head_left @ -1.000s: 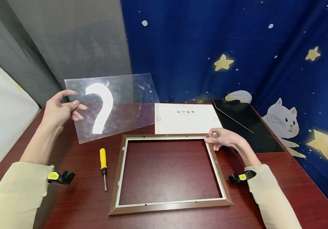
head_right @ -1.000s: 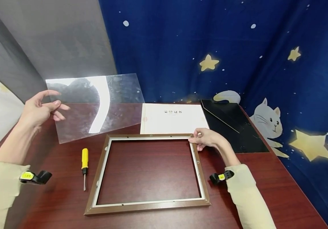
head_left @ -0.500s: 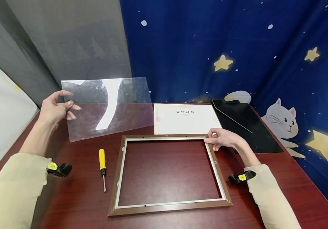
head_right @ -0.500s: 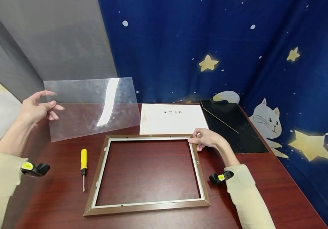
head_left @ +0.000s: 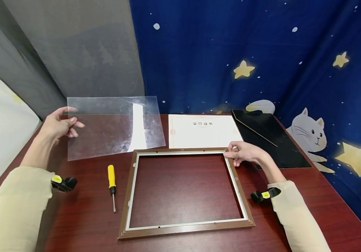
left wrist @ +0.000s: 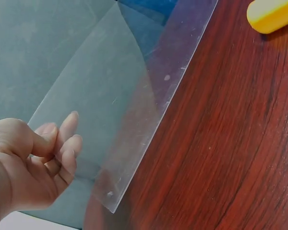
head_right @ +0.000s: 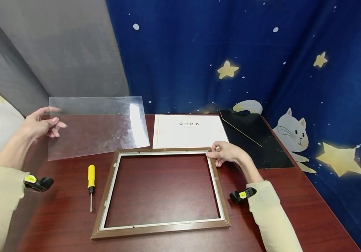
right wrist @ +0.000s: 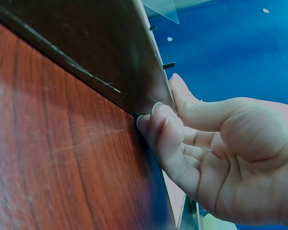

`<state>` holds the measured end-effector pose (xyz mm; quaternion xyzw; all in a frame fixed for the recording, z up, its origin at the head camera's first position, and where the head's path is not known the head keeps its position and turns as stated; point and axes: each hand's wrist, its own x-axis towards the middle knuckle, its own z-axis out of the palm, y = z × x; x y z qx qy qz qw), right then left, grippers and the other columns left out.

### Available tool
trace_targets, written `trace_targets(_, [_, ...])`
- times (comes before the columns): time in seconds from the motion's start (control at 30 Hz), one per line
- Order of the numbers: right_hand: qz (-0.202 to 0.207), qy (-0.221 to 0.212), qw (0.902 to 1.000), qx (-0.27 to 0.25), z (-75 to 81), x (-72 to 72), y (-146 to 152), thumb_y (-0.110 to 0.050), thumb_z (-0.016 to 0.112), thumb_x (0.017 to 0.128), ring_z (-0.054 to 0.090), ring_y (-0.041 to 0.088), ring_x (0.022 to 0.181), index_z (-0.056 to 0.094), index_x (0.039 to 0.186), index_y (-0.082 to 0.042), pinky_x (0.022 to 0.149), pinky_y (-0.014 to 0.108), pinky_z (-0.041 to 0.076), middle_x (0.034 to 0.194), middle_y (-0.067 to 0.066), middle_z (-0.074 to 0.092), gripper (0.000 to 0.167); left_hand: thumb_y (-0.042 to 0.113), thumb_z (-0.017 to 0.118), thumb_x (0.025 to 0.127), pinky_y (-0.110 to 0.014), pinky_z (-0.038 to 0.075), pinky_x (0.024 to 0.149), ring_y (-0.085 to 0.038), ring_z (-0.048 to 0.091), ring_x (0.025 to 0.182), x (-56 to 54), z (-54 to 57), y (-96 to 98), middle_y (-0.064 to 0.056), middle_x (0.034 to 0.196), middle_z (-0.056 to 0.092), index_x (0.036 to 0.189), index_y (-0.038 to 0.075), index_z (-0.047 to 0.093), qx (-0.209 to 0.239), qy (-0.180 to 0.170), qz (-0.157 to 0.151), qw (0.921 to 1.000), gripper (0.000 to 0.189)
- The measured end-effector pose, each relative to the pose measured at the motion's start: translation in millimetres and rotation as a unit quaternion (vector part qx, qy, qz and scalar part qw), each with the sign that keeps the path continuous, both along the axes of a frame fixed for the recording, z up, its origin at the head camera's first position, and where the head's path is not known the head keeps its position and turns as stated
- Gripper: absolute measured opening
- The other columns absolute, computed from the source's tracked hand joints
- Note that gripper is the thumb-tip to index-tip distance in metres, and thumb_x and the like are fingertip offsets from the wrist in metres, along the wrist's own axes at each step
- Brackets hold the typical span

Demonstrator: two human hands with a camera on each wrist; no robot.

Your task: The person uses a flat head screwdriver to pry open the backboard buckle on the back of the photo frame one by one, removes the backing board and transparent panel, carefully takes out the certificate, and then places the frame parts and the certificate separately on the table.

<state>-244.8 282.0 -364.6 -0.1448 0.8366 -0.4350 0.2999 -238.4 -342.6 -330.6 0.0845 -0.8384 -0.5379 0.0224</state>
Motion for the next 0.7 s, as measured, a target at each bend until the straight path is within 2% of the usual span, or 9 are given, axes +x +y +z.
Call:
trace_targets(0.07, [0.0,0.0,1.0,-0.001,-0.2,0.1,0.4,-0.011,0.062,0.102,0.059,0.013,0.056,0.043,0.096,0.0,0.055,0.024,0.054,0.067,0.007,0.058,0.022,0.012,0.045,0.108,-0.026,0.053,0.053,-0.011,0.065,0.053,-2.1,-2.9,-0.4,0.015,0.071,0.071,0.143,0.012,0.037,-0.009,-0.007,-0.007,0.9999,0.036])
trace_targets(0.2, [0.002,-0.002,1.0,-0.004,-0.1,0.8,0.8,-0.01,0.061,0.102,0.059,0.013,0.056,0.043,0.096,0.0,0.055,0.024,0.054,0.067,0.007,0.058,0.022,0.011,0.044,0.109,-0.026,0.053,0.052,-0.01,0.064,0.052,-6.1,-6.6,-0.2,0.014,0.07,0.071,0.152,0.001,0.023,-0.021,-0.023,-0.024,0.9992,0.049])
trace_targets(0.57, [0.024,-0.009,0.9996,-0.011,2.5,2.2,-0.5,-0.009,0.062,0.101,0.059,0.014,0.055,0.043,0.096,-0.001,0.055,0.024,0.054,0.066,0.008,0.059,0.022,0.008,0.043,0.108,-0.028,0.054,0.051,-0.009,0.061,0.048,-11.1,-11.8,5.7,0.009,0.067,0.071,0.158,-0.003,0.005,-0.069,-0.05,-0.047,0.9953,0.064])
trace_targets(0.7, [0.026,-0.011,0.9995,-0.012,2.8,2.1,-0.2,-0.009,0.061,0.102,0.059,0.014,0.055,0.043,0.095,0.0,0.055,0.023,0.054,0.066,0.009,0.059,0.021,0.013,0.047,0.108,-0.028,0.056,0.055,-0.008,0.062,0.051,-11.9,-16.2,6.7,0.007,0.069,0.07,0.157,-0.006,0.012,-0.078,-0.057,-0.03,0.9949,0.064])
